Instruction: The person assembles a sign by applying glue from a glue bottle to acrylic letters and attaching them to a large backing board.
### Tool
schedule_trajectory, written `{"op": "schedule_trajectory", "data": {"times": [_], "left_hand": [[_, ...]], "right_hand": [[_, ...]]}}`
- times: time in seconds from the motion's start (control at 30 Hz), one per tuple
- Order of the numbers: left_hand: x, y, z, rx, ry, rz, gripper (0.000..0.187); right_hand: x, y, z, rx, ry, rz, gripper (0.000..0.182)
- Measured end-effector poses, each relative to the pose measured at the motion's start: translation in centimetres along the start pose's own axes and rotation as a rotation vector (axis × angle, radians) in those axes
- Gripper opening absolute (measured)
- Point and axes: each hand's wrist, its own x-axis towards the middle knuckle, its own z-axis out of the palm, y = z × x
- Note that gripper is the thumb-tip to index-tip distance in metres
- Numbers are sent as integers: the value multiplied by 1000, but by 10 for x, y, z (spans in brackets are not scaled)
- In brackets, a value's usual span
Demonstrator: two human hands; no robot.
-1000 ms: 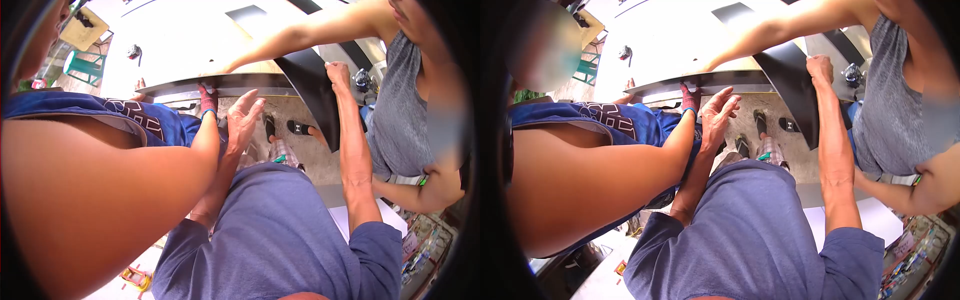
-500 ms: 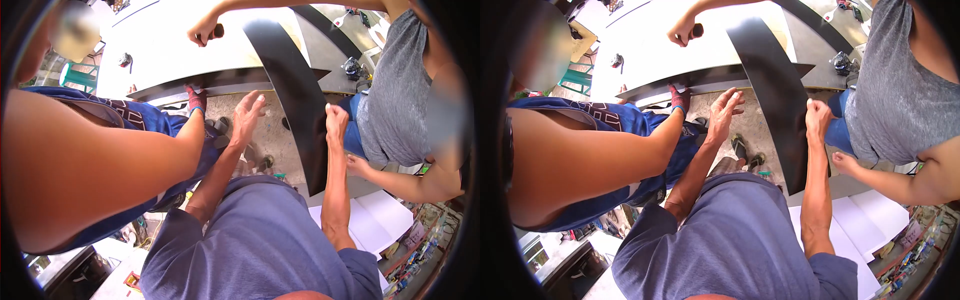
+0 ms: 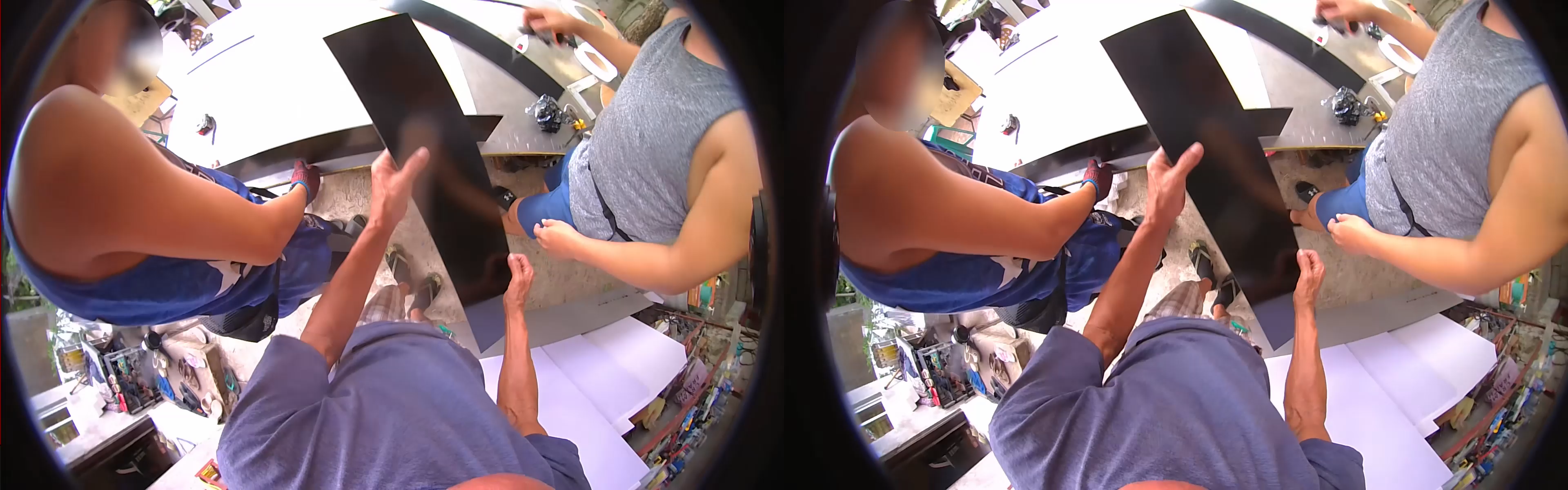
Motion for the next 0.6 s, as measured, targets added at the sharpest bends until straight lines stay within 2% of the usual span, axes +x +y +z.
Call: {"op": "schedule_trajectory", "data": {"times": [0.07,0.1,0.17,0.23,0.27,0.3,0.37,0.43,0.47,0.53,0.6], "left_hand": [[-23,4,6,169,30,56,27],[-32,0,7,352,52,138,22],[-58,7,19,588,82,210,17],[-78,6,33,648,97,295,15],[-86,10,35,725,4,230,18],[-89,6,39,742,-18,322,24],[-92,-12,47,763,-66,510,39],[-93,-23,45,818,-195,597,57],[-96,-27,45,831,-216,615,58],[-97,-32,44,844,-245,683,65],[-103,-45,38,859,-315,637,66]], "right_hand": [[2,12,-1,-145,-76,34,23],[2,11,3,-294,-5,-140,24],[-3,-44,33,-589,150,-493,27],[0,-120,48,-444,64,-585,35],[-2,-163,53,-352,-2,-547,41],[-4,-205,58,-259,-58,-510,46],[-13,-268,68,22,-172,-604,66],[-24,-306,80,101,-230,-724,80],[-30,-321,86,122,-254,-748,86],[-42,-345,104,111,-134,-742,83],[-45,-345,116,-4,83,-716,73]]}}
